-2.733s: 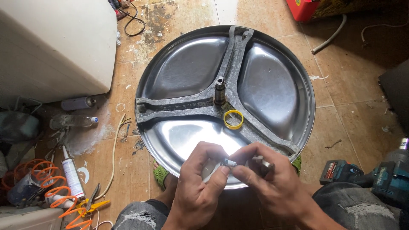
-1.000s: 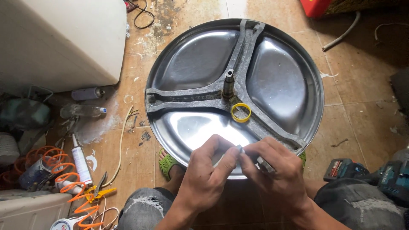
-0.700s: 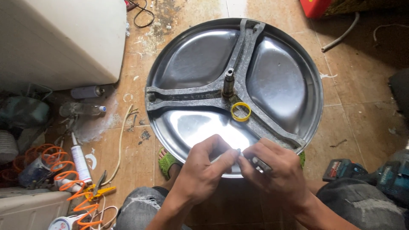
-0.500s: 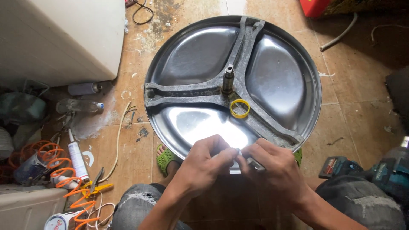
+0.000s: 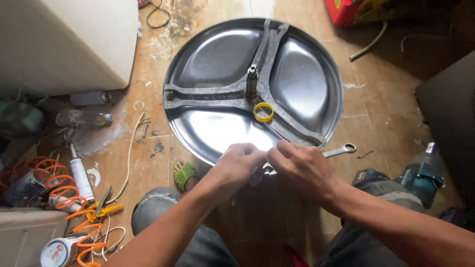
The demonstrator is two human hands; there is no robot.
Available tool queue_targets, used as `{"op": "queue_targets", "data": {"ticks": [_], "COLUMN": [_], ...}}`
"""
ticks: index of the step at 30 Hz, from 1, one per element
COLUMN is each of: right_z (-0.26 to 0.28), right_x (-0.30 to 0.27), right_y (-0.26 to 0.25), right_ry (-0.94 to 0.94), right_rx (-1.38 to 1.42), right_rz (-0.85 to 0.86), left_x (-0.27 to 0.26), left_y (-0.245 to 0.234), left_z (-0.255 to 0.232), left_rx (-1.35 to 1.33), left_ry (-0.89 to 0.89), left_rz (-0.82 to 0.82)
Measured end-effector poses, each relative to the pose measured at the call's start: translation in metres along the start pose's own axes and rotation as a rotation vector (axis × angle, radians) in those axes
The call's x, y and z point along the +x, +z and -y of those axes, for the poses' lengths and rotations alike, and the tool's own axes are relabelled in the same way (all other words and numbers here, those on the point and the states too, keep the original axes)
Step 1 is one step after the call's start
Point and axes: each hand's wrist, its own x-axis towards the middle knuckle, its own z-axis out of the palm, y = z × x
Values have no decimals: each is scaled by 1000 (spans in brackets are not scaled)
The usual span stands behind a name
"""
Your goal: Wrapping thread seal tape around a bolt and then threading it into a washing machine drum spider.
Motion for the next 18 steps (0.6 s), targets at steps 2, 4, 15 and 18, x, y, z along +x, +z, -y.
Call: {"op": "queue_targets", "data": {"ticks": [2,4,15,18], "right_z": [2,2,41,50], "right_x": [11,27,-11,-7], "right_y": [-18,-36,-80,-54], "right_ry": [4,4,853,1063], "right_rx": [-40,-73,1377,1610], "right_rz": [-9,-30,-101,-167], "left_x": [-12,-29,-46,8], "left_y": [8,2,-229,-203], "left_z": [1,-1,255,361], "left_rx": [48,101,-619,-311], "left_ry": [56,112,208,-135], "left_rz": [-45,-104,-815,-969]}}
